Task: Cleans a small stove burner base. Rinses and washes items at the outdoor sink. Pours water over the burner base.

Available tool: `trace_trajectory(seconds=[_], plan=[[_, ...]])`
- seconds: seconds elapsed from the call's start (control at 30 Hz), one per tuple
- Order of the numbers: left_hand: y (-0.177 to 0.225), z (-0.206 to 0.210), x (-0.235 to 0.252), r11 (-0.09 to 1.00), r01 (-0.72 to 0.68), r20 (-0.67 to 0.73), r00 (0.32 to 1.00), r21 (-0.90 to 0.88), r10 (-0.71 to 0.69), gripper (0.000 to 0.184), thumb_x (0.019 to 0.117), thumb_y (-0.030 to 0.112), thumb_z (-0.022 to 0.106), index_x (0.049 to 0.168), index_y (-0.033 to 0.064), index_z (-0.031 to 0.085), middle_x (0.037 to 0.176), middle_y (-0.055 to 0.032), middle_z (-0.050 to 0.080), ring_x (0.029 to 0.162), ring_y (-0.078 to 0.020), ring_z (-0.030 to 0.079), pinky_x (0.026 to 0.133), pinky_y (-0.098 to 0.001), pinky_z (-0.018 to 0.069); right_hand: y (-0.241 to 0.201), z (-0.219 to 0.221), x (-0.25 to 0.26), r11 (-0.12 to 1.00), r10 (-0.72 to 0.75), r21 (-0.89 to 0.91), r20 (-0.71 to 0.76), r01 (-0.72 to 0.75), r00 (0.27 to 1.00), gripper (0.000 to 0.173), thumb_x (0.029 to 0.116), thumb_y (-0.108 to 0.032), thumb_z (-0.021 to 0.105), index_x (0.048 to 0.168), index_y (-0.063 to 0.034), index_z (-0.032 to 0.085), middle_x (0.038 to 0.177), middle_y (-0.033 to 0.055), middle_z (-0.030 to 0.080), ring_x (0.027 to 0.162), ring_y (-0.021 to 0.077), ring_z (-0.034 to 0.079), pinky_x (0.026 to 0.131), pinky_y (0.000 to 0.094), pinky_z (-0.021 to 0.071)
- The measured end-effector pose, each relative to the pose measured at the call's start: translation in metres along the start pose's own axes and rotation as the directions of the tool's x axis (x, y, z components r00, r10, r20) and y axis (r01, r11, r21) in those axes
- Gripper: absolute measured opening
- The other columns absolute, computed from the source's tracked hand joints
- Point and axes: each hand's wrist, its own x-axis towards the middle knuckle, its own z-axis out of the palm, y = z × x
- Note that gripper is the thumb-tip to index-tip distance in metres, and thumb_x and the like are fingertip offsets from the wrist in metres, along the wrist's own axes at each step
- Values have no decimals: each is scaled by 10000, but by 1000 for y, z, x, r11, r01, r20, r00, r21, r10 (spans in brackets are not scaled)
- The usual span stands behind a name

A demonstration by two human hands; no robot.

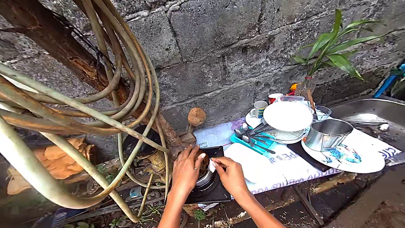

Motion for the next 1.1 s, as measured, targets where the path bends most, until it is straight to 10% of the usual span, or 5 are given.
trace_trajectory(seconds=[0.2, 0.37, 0.83, 1.0, 1.1], plan=[[0, 6, -1, 999, -10, -46, 999, 40, 12, 564, 1059, 556, 389, 1478, 222, 564, 1555, -107, 485, 1460, -320, 418, 1180, -570, 313, -29, -11, -20, 990, 118, -107, 288, -90, 950, 550, 1028, 29, 338, 1577, -15, 355, 1634, 159, 361, 1499, 224, 390, 1234, 370, 310], [2, 8, -2, 998, -11, -60, 998, 64, 14, 573, 1058, 560, 386, 1478, 213, 564, 1552, -107, 488, 1460, -314, 421, 1188, -557, 305, -56, 8, -30, 952, 219, -294, 439, -90, 871, 809, 945, 97, 455, 1591, 96, -32, 1693, 273, 7, 1597, 320, 31, 1295, 437, 30], [1, 8, 0, 998, -6, -45, 999, 55, 9, 563, 1060, 552, 385, 1490, 230, 550, 1566, -107, 472, 1472, -314, 403, 1204, -559, 280, -48, -3, -20, 964, 224, 19, 478, -265, 849, 760, 977, 36, 371, 1619, 24, -36, 1708, 217, -41, 1600, 270, 3, 1298, 414, 44], [-1, 8, -2, 999, -13, -53, 998, 40, 15, 555, 1056, 548, 396, 1482, 232, 561, 1566, -98, 473, 1474, -313, 400, 1199, -560, 287, -60, -28, -24, 944, 290, -248, 312, -218, 905, 666, 1043, -37, 383, 1640, -32, 88, 1689, 160, 224, 1451, 240, 451, 1171, 377, 383], [-2, 9, -2, 999, -15, -57, 998, 48, 17, 554, 1055, 550, 397, 1482, 237, 560, 1567, -93, 473, 1476, -309, 399, 1203, -554, 283, -70, -28, -33, 917, 310, -365, 395, -162, 865, 631, 1051, -44, 371, 1630, -2, 121, 1686, 174, 231, 1556, 248, 269, 1288, 453, 128]])
